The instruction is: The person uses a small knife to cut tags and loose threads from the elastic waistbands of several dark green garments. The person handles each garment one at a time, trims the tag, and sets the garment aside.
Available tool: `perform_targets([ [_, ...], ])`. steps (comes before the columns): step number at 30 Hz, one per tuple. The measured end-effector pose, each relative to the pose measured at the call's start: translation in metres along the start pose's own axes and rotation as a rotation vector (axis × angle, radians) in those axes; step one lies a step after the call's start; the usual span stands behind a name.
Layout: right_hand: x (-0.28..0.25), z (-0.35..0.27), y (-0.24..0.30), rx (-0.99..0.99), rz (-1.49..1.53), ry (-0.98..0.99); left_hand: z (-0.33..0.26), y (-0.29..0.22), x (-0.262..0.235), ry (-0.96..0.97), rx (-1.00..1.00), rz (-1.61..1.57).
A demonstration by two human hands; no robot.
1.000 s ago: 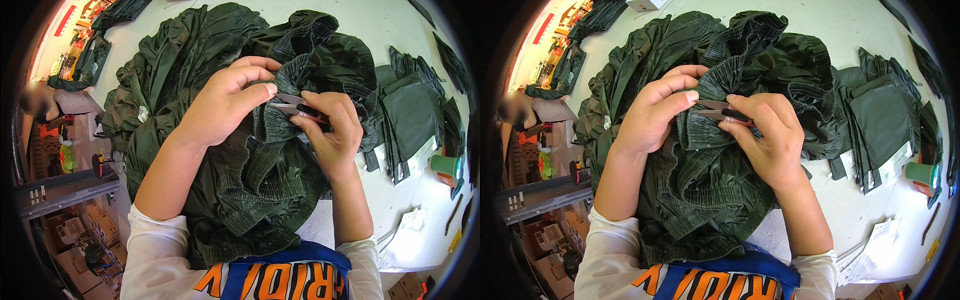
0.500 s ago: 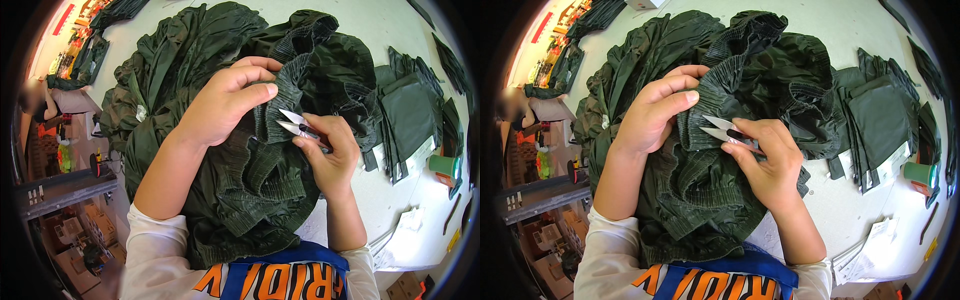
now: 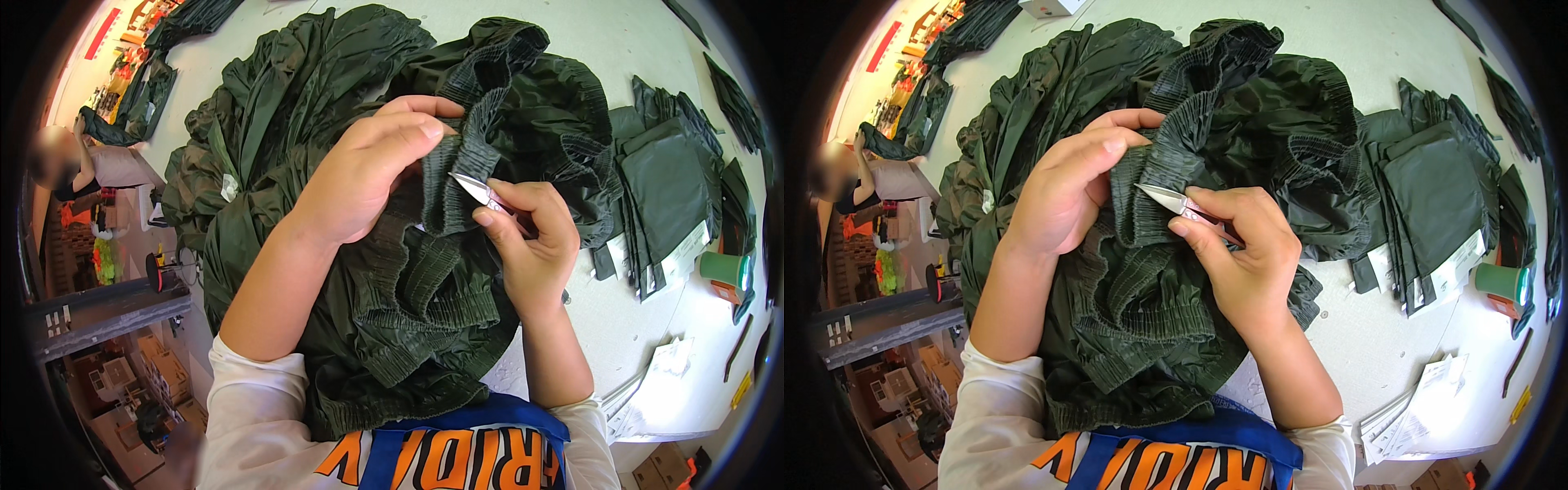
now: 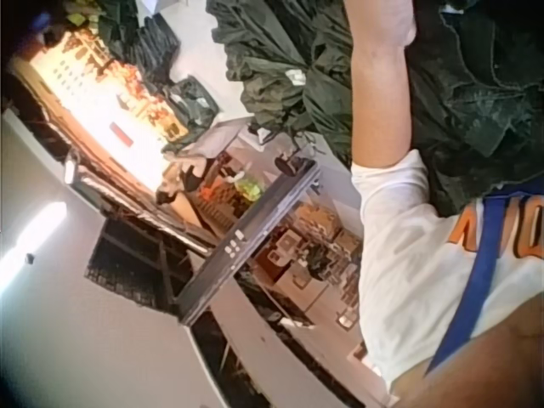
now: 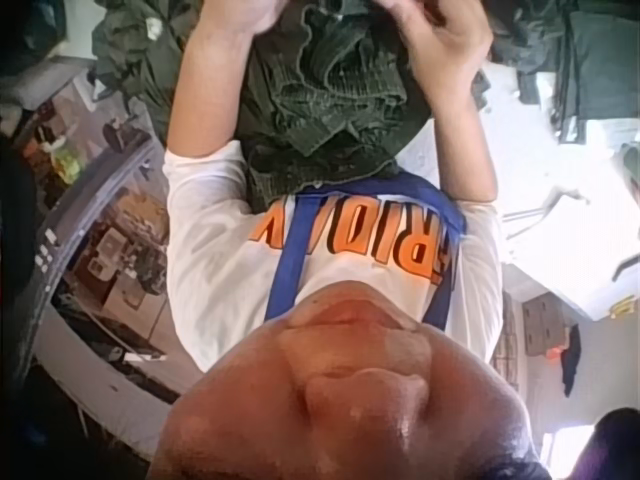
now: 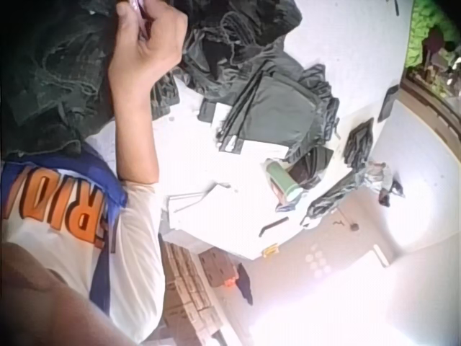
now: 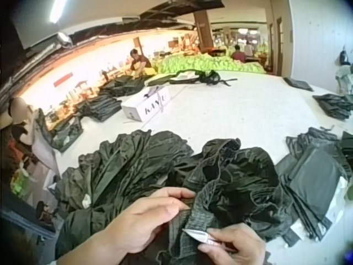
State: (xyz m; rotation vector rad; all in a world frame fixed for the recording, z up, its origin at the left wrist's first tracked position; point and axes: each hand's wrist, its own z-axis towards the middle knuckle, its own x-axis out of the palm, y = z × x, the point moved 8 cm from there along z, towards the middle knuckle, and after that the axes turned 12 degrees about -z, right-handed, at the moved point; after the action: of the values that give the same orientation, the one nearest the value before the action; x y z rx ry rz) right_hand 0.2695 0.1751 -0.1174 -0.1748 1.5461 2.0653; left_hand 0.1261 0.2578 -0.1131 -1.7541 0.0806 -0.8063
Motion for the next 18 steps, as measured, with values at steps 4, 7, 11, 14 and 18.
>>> perform_targets([
  [4,-0.004,-0.009,-0.026,0.123,0.241,-0.060,-0.004,-0.007,0.009,0.068,0.077,0.251],
  [7,-0.016,-0.005,-0.022,0.093,0.205,-0.116,-0.007,-0.011,0.013,0.023,0.133,0.342],
  [11,-0.026,0.006,-0.002,-0.031,0.040,-0.110,-0.009,-0.015,0.020,0.029,0.224,0.391],
  [14,-0.026,0.012,0.006,-0.057,-0.056,-0.088,-0.007,-0.015,0.015,0.030,0.252,0.351],
  [18,-0.020,0.011,0.007,-0.013,-0.030,-0.078,-0.008,-0.015,0.017,0.039,0.229,0.334],
])
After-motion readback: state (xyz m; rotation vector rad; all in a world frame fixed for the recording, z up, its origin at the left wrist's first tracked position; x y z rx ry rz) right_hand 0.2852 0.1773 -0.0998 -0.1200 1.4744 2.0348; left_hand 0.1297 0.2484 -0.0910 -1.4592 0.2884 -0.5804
